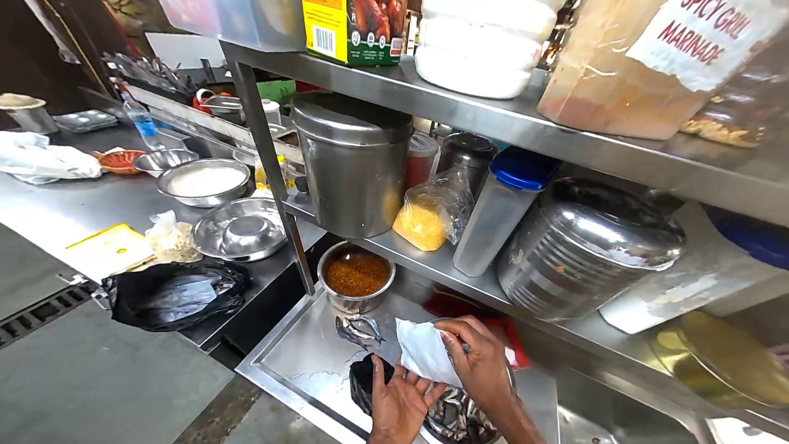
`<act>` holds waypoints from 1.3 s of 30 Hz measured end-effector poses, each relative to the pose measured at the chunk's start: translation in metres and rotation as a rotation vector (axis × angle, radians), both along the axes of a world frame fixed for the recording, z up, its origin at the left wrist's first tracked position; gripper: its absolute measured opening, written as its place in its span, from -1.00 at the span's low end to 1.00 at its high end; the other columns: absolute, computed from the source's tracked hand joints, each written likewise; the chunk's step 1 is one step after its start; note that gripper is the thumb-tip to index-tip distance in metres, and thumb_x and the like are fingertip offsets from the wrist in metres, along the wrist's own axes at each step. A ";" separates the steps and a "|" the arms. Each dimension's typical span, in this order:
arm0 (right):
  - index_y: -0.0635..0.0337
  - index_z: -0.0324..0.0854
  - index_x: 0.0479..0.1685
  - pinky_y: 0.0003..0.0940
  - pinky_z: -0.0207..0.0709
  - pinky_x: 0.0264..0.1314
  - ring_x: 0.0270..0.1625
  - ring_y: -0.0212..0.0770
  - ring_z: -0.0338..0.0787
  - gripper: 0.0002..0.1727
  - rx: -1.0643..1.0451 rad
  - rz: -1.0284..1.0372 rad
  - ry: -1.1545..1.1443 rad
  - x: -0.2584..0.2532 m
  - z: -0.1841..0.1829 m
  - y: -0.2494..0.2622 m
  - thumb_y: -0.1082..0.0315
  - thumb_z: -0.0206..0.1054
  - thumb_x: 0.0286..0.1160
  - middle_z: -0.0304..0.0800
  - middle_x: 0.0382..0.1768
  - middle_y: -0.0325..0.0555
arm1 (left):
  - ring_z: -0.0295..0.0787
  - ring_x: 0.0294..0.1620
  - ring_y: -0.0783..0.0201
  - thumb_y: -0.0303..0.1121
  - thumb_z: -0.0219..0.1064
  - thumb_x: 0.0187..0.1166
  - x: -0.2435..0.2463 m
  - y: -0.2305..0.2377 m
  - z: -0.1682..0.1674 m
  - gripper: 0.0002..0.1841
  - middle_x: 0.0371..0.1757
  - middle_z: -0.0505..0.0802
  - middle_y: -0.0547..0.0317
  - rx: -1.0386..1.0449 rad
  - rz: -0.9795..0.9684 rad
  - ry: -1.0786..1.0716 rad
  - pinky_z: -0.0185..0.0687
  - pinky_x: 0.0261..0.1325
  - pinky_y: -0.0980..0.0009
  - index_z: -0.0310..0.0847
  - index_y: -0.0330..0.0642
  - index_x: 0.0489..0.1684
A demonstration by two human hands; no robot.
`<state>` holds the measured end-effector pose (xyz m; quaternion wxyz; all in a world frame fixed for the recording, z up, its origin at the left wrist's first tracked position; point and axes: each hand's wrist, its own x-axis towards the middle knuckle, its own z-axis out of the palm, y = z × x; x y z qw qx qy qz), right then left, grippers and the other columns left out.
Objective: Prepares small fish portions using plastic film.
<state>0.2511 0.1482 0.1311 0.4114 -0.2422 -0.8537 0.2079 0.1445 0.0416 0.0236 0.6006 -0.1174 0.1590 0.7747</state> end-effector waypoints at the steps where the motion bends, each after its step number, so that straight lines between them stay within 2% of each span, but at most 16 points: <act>1: -0.06 0.88 -0.03 -0.49 0.81 0.05 0.00 -0.48 0.84 -0.79 0.003 0.002 -0.001 0.004 0.000 0.000 0.23 0.30 0.66 0.88 -0.05 -0.36 | 0.67 0.37 -0.34 0.67 -0.19 0.39 -0.001 0.000 -0.001 0.11 0.48 0.64 -0.31 0.001 -0.003 -0.004 0.60 0.29 -0.36 -0.03 -0.03 0.82; 4: 0.01 0.86 -0.06 -0.45 0.82 0.06 0.04 -0.43 0.85 -0.77 0.039 0.008 0.044 0.013 0.014 -0.007 0.22 0.27 0.67 0.88 -0.03 -0.31 | 0.69 0.37 -0.25 0.55 -0.13 0.52 -0.008 0.004 -0.001 -0.02 0.45 0.67 -0.25 0.047 0.027 0.001 0.64 0.29 -0.28 0.06 -0.05 0.77; 6: -0.01 0.84 -0.04 -0.46 0.81 0.04 0.02 -0.43 0.83 -0.76 0.017 -0.014 -0.004 0.017 0.008 -0.013 0.20 0.24 0.68 0.85 -0.02 -0.32 | 0.72 0.35 -0.20 0.46 0.01 0.55 -0.007 -0.001 0.000 -0.11 0.41 0.71 -0.23 0.101 0.044 0.000 0.68 0.27 -0.21 0.20 -0.06 0.69; 8: 0.00 0.83 -0.02 -0.46 0.79 -0.01 -0.03 -0.43 0.82 -0.74 -0.025 -0.016 -0.036 0.019 -0.003 -0.014 0.19 0.21 0.71 0.84 -0.05 -0.30 | 0.79 0.23 -0.24 0.34 0.17 0.57 -0.008 0.000 0.005 -0.23 0.29 0.77 -0.27 0.111 0.065 -0.030 0.75 0.16 -0.23 0.36 -0.09 0.56; 13: 0.05 0.80 -0.02 -0.51 0.77 -0.18 -0.17 -0.46 0.79 -0.74 -0.105 -0.007 0.043 0.023 -0.007 -0.021 0.19 0.19 0.71 0.81 -0.07 -0.28 | 0.82 0.17 -0.19 0.09 0.02 0.79 -0.035 -0.001 -0.006 -0.45 0.29 0.76 -0.24 0.095 0.032 0.140 0.80 0.08 -0.13 0.33 -0.10 0.56; 17: 0.04 0.79 -0.03 -0.49 0.78 -0.15 -0.14 -0.44 0.80 -0.73 -0.116 0.029 0.042 0.027 -0.002 -0.019 0.17 0.19 0.73 0.81 -0.07 -0.28 | 0.86 0.11 -0.13 0.10 0.15 0.73 -0.051 0.001 -0.006 -0.47 0.20 0.82 -0.21 0.107 -0.074 0.273 0.83 0.08 -0.09 0.47 -0.13 0.42; 19: 0.02 0.79 -0.03 -0.50 0.77 -0.17 -0.16 -0.45 0.79 -0.73 -0.126 0.036 0.015 0.027 0.000 -0.019 0.16 0.19 0.73 0.80 -0.06 -0.30 | 0.86 0.07 -0.08 -0.08 0.26 0.70 -0.054 0.004 0.002 -0.55 0.10 0.84 -0.22 0.045 -0.073 0.275 0.82 0.11 -0.06 0.51 -0.21 0.38; 21: 0.01 0.79 -0.03 -0.50 0.77 -0.22 -0.20 -0.46 0.78 -0.74 -0.158 0.037 0.008 0.028 0.001 -0.021 0.16 0.20 0.72 0.79 -0.06 -0.31 | 0.86 -0.01 -0.08 -0.28 0.21 0.71 -0.053 0.007 0.010 -0.68 0.00 0.83 -0.26 -0.064 -0.067 0.260 0.81 0.05 -0.06 0.47 -0.29 0.26; 22: 0.01 0.79 -0.03 -0.51 0.74 -0.25 -0.22 -0.46 0.76 -0.74 -0.170 0.032 0.010 0.028 0.000 -0.022 0.16 0.20 0.71 0.78 -0.06 -0.31 | 0.86 -0.02 -0.09 -0.29 0.19 0.71 -0.052 0.008 0.011 -0.71 -0.01 0.83 -0.26 -0.093 -0.069 0.234 0.81 0.03 -0.07 0.50 -0.29 0.21; 25: 0.01 0.79 -0.03 -0.50 0.73 -0.28 -0.24 -0.45 0.75 -0.76 -0.214 0.007 0.047 0.025 -0.003 -0.028 0.21 0.20 0.69 0.78 -0.07 -0.31 | 0.87 0.00 -0.08 -0.18 0.05 0.81 -0.046 0.005 0.005 -0.66 0.03 0.85 -0.20 -0.092 -0.031 0.175 0.82 0.01 -0.07 0.55 -0.20 0.27; 27: 0.02 0.78 -0.02 -0.46 0.78 -0.21 -0.19 -0.41 0.78 -0.77 -0.252 -0.003 0.076 0.021 -0.004 -0.030 0.24 0.20 0.69 0.78 -0.07 -0.30 | 0.85 0.11 -0.09 0.07 -0.11 0.83 -0.038 0.001 -0.001 -0.46 0.17 0.83 -0.17 -0.065 0.013 0.132 0.80 0.09 -0.09 0.47 -0.16 0.43; 29: 0.05 0.78 -0.02 -0.42 0.79 -0.18 -0.18 -0.39 0.79 -0.78 -0.307 0.019 0.086 0.017 -0.006 -0.032 0.25 0.20 0.68 0.79 -0.06 -0.28 | 0.79 0.24 -0.15 0.34 -0.17 0.73 -0.025 -0.003 -0.011 -0.22 0.30 0.76 -0.25 -0.026 0.011 0.065 0.74 0.22 -0.13 0.36 -0.19 0.57; 32: 0.04 0.78 0.01 -0.43 0.76 -0.23 -0.24 -0.40 0.76 -0.78 -0.348 0.086 0.041 0.015 -0.012 -0.036 0.24 0.22 0.70 0.77 -0.07 -0.27 | 0.80 0.25 -0.14 0.47 0.00 0.55 -0.008 -0.008 -0.020 -0.10 0.29 0.78 -0.25 0.064 -0.020 0.007 0.76 0.23 -0.10 0.37 -0.18 0.56; 35: 0.01 0.78 0.02 -0.43 0.75 -0.25 -0.26 -0.40 0.74 -0.80 -0.384 0.199 0.021 0.021 -0.014 -0.035 0.20 0.27 0.70 0.75 -0.11 -0.30 | 0.83 0.19 -0.07 0.42 0.28 0.41 -0.006 -0.009 -0.022 -0.18 0.19 0.83 -0.14 0.073 0.042 0.029 0.79 0.17 -0.10 0.51 -0.08 0.43; 37: 0.04 0.79 0.01 -0.41 0.76 -0.24 -0.26 -0.37 0.75 -0.81 -0.464 0.237 0.053 0.025 -0.012 -0.033 0.24 0.30 0.67 0.77 -0.12 -0.28 | 0.82 0.20 0.03 0.42 0.34 0.36 -0.008 -0.008 -0.019 -0.24 0.18 0.83 0.01 0.078 0.134 0.049 0.78 0.18 -0.06 0.55 0.05 0.38; 39: 0.11 0.76 0.03 -0.38 0.79 -0.22 -0.23 -0.32 0.77 -0.82 -0.538 0.228 0.113 0.026 -0.014 -0.033 0.29 0.29 0.67 0.76 -0.10 -0.20 | 0.79 0.26 0.06 0.43 0.37 0.31 -0.005 -0.007 -0.012 -0.24 0.23 0.82 0.06 0.115 0.191 0.034 0.76 0.24 -0.03 0.59 0.08 0.36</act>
